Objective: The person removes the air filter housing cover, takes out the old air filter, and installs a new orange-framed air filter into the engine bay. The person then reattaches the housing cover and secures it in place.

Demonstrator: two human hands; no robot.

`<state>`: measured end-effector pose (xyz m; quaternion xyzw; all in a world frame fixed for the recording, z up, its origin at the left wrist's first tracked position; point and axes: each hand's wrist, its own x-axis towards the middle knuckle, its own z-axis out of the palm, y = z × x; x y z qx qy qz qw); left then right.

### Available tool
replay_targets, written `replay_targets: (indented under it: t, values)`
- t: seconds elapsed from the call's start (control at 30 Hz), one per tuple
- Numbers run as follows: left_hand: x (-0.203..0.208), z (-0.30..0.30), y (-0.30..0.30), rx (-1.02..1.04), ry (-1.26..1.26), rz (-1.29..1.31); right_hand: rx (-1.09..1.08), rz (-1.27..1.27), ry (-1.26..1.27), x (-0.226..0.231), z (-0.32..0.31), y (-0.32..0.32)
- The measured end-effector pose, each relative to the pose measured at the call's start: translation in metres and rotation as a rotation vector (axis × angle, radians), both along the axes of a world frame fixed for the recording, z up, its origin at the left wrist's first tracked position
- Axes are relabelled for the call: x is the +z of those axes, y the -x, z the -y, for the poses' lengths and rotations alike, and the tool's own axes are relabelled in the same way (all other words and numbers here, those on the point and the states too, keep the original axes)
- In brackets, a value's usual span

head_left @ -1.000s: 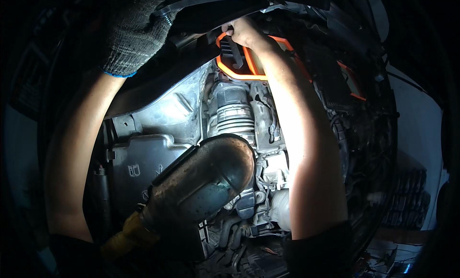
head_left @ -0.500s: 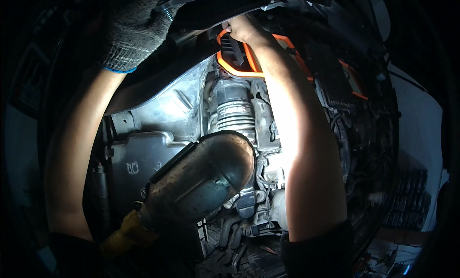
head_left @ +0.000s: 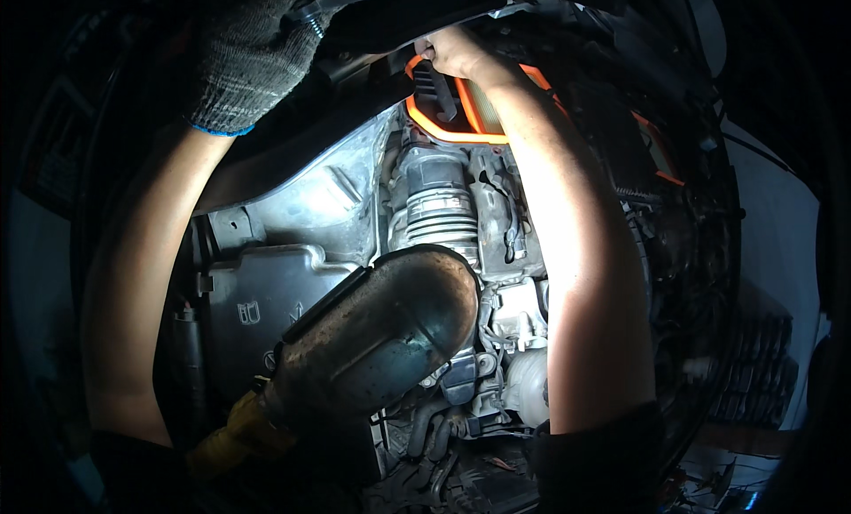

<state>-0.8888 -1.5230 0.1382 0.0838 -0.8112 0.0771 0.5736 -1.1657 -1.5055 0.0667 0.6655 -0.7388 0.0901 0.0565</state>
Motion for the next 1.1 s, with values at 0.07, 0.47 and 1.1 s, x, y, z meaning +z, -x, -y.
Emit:
replay_targets:
  t: [0.07,0.47,1.1]
  values:
    - [-0.009,0.016,0.003,-0.093,-0.085,-0.021,0.069,0.018,0.017,-0.007,0.004,0.005]
    - [0.000,-0.009,0.004,0.098,0.136,-0.051,0.075,0.290,0.072,-0.020,0.000,0.026]
    - [-0.003,0.002,0.004,0.034,0.119,-0.041,-0.047,0.243,0.074,-0.009,0.000,0.006]
